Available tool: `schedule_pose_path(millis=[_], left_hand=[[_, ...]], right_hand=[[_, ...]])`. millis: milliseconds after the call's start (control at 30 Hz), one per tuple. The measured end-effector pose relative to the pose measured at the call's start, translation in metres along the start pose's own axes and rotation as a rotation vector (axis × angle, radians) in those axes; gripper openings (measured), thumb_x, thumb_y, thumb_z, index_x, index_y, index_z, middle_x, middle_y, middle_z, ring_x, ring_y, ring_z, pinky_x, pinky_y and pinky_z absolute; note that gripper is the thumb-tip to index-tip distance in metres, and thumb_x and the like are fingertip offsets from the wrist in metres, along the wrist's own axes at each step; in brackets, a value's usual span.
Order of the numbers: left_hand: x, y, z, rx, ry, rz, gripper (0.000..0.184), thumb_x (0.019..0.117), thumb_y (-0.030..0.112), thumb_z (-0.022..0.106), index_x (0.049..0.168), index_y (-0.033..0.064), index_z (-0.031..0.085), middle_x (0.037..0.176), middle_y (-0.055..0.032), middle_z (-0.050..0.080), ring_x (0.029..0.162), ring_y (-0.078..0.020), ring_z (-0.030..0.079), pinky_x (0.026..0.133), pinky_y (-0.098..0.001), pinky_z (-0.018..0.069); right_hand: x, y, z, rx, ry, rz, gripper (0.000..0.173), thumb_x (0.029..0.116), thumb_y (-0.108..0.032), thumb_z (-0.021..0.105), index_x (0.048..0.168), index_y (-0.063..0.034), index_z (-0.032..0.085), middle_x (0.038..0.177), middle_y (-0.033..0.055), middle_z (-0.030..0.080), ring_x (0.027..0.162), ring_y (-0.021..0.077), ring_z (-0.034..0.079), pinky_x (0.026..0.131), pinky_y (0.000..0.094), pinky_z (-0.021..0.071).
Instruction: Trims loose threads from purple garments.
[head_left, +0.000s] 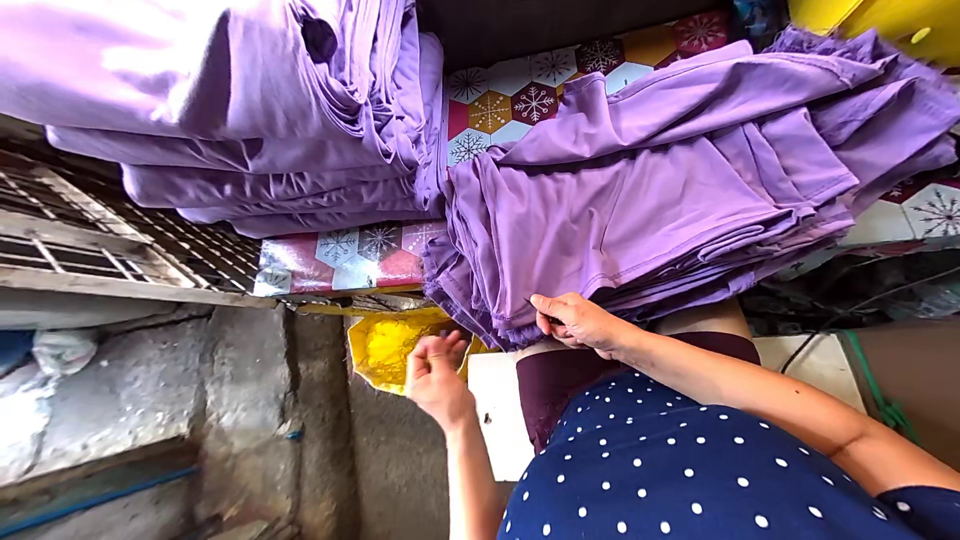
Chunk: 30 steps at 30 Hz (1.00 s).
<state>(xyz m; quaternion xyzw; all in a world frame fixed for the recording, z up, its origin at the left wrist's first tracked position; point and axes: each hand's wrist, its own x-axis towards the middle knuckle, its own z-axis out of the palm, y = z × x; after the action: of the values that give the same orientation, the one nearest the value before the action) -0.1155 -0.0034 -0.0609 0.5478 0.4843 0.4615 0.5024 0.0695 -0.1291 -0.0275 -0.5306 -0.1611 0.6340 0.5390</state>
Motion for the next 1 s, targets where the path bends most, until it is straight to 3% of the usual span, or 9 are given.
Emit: schedule_pose_path(millis=[67, 100, 167, 200, 267, 333, 533, 700, 1000], left_hand=[[0.029, -0.015, -0.016, -0.039, 0.224, -0.210, 0.025, 0.1100, 0.014, 0.043, 0.121, -0.0069, 0.052, 0.099, -0.0089, 0.065, 0.081, -0.0138, 0.071, 0.076, -0.0285, 0.0613], [0.041, -0.026, -0.026, -0.088, 0.263, -0.349, 0.040, 0.1131, 0.023, 0.035, 0.138, -0.0077, 0.043, 0.120, -0.0173, 0.058, 0.095, -0.0202, 0.069, 0.082, -0.0319, 0.0594], [0.048, -0.035, -0.037, -0.125, 0.168, -0.605, 0.066, 0.1123, 0.047, 0.020, 0.152, -0.0043, 0.028, 0.147, -0.0244, 0.044, 0.117, -0.0278, 0.061, 0.095, -0.0377, 0.0531], [0.041, -0.029, -0.030, -0.071, 0.078, -0.658, 0.072, 0.1111, 0.052, 0.016, 0.146, -0.0083, 0.037, 0.139, -0.0247, 0.051, 0.112, -0.0261, 0.062, 0.093, -0.0371, 0.0522], [0.013, -0.006, -0.008, 0.041, -0.139, -0.657, 0.076, 0.1106, 0.053, 0.014, 0.111, -0.0065, 0.061, 0.098, -0.0126, 0.070, 0.086, -0.0171, 0.069, 0.081, -0.0336, 0.0566], [-0.012, 0.012, 0.014, -0.055, -0.321, -0.691, 0.077, 0.1108, 0.051, 0.011, 0.096, -0.0006, 0.066, 0.086, -0.0068, 0.074, 0.082, -0.0156, 0.072, 0.081, -0.0327, 0.0589], [-0.036, 0.027, 0.062, -0.482, -0.129, -0.700, 0.019, 0.1091, 0.015, 0.045, 0.114, 0.0032, 0.059, 0.094, -0.0067, 0.070, 0.080, -0.0129, 0.070, 0.074, -0.0269, 0.0599], [-0.054, 0.053, 0.068, -0.560, -0.196, -0.632, 0.025, 0.1097, 0.012, 0.041, 0.101, 0.0020, 0.063, 0.082, -0.0064, 0.073, 0.075, -0.0135, 0.073, 0.074, -0.0277, 0.0622], [-0.062, 0.056, 0.077, -0.574, -0.225, -0.609, 0.027, 0.1080, 0.007, 0.041, 0.093, 0.0010, 0.064, 0.081, -0.0081, 0.073, 0.074, -0.0145, 0.073, 0.076, -0.0283, 0.0620]], right_hand=[[0.001, 0.002, -0.004, 0.002, 0.037, -0.009, 0.046, 0.1128, -0.034, 0.037, 0.078, -0.0108, 0.056, 0.050, -0.0102, 0.033, 0.040, -0.0013, 0.028, 0.041, 0.0156, 0.0242], [0.001, 0.003, -0.005, -0.008, 0.055, -0.015, 0.046, 0.1129, -0.035, 0.036, 0.080, -0.0102, 0.058, 0.050, -0.0105, 0.033, 0.040, -0.0012, 0.028, 0.041, 0.0160, 0.0243], [0.002, 0.006, -0.004, -0.061, 0.103, -0.053, 0.046, 0.1128, -0.034, 0.036, 0.086, -0.0076, 0.062, 0.053, -0.0105, 0.035, 0.042, -0.0009, 0.029, 0.043, 0.0162, 0.0259], [0.002, 0.006, -0.004, -0.113, 0.125, -0.090, 0.046, 0.1127, -0.033, 0.037, 0.088, -0.0063, 0.064, 0.054, -0.0103, 0.036, 0.044, -0.0006, 0.031, 0.045, 0.0167, 0.0280], [0.002, 0.008, -0.006, -0.236, 0.154, -0.159, 0.043, 0.1121, -0.032, 0.039, 0.093, -0.0056, 0.067, 0.058, -0.0097, 0.039, 0.049, 0.0004, 0.034, 0.051, 0.0187, 0.0324], [0.001, 0.011, -0.007, -0.329, 0.165, -0.219, 0.041, 0.1112, -0.031, 0.041, 0.094, -0.0060, 0.068, 0.061, -0.0096, 0.040, 0.053, 0.0013, 0.037, 0.056, 0.0209, 0.0348], [-0.004, 0.019, -0.008, -0.726, 0.221, -0.397, 0.044, 0.1065, -0.044, 0.049, 0.100, -0.0056, 0.069, 0.073, 0.0013, 0.058, 0.068, 0.0110, 0.054, 0.067, 0.0329, 0.0456], [-0.003, 0.030, -0.008, -1.086, 0.461, -0.883, 0.046, 0.1033, -0.042, 0.055, 0.098, 0.0021, 0.071, 0.077, 0.0130, 0.069, 0.059, 0.0233, 0.065, 0.052, 0.0398, 0.0517], [-0.003, 0.028, -0.015, -1.158, 0.538, -0.990, 0.044, 0.1060, -0.036, 0.051, 0.085, -0.0014, 0.069, 0.069, 0.0097, 0.066, 0.057, 0.0213, 0.065, 0.047, 0.0364, 0.0486]])
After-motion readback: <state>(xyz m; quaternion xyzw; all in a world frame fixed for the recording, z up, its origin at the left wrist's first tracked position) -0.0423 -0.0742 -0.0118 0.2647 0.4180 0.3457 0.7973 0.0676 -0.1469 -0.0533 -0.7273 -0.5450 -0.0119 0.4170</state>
